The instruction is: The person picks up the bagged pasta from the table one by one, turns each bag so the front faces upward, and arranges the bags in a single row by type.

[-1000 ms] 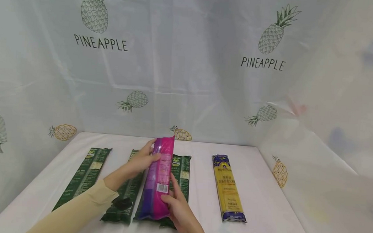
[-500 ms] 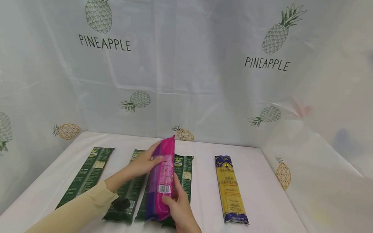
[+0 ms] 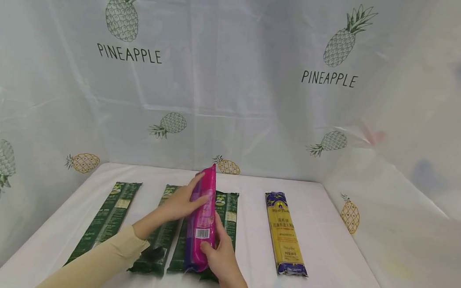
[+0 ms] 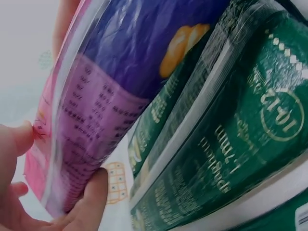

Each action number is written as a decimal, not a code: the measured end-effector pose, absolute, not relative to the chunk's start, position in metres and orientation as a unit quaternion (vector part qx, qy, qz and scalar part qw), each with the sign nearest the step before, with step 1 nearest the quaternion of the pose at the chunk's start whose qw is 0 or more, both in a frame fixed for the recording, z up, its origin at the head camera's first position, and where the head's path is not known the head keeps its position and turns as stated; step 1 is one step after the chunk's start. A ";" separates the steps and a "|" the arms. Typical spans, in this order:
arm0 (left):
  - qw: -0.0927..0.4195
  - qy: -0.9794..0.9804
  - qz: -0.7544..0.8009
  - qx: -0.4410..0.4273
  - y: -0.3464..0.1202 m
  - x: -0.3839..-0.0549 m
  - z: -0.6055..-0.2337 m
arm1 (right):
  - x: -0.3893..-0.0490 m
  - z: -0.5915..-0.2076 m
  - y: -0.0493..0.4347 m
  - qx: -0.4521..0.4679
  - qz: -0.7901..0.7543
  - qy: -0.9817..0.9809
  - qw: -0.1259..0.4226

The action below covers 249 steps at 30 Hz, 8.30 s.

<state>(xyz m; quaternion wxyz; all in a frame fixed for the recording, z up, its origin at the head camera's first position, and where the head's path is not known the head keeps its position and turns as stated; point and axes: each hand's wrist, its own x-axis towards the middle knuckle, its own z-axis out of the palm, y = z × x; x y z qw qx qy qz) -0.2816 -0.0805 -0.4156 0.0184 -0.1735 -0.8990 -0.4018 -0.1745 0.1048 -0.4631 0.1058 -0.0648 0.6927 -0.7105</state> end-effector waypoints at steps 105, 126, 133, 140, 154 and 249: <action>-0.066 -0.794 -0.592 -0.118 -0.093 -0.275 -0.421 | -0.183 -0.455 0.115 -0.058 -0.731 0.644 0.217; -0.115 -0.764 -0.621 -0.135 -0.089 -0.277 -0.421 | -0.181 -0.464 0.114 -0.072 -0.729 0.656 0.181; -0.098 -0.798 -0.576 -0.145 -0.088 -0.276 -0.418 | -0.180 -0.465 0.113 -0.083 -0.726 0.665 0.155; -0.079 -0.847 -0.501 -0.163 -0.091 -0.276 -0.417 | -0.180 -0.464 0.108 -0.088 -0.714 0.685 0.118; -0.036 -0.863 -0.472 -0.178 -0.092 -0.275 -0.418 | -0.179 -0.463 0.097 -0.092 -0.665 0.739 0.062; -0.097 -0.766 -0.619 -0.144 -0.044 -0.292 -0.435 | -0.175 -0.464 0.170 -0.017 -0.636 0.768 0.068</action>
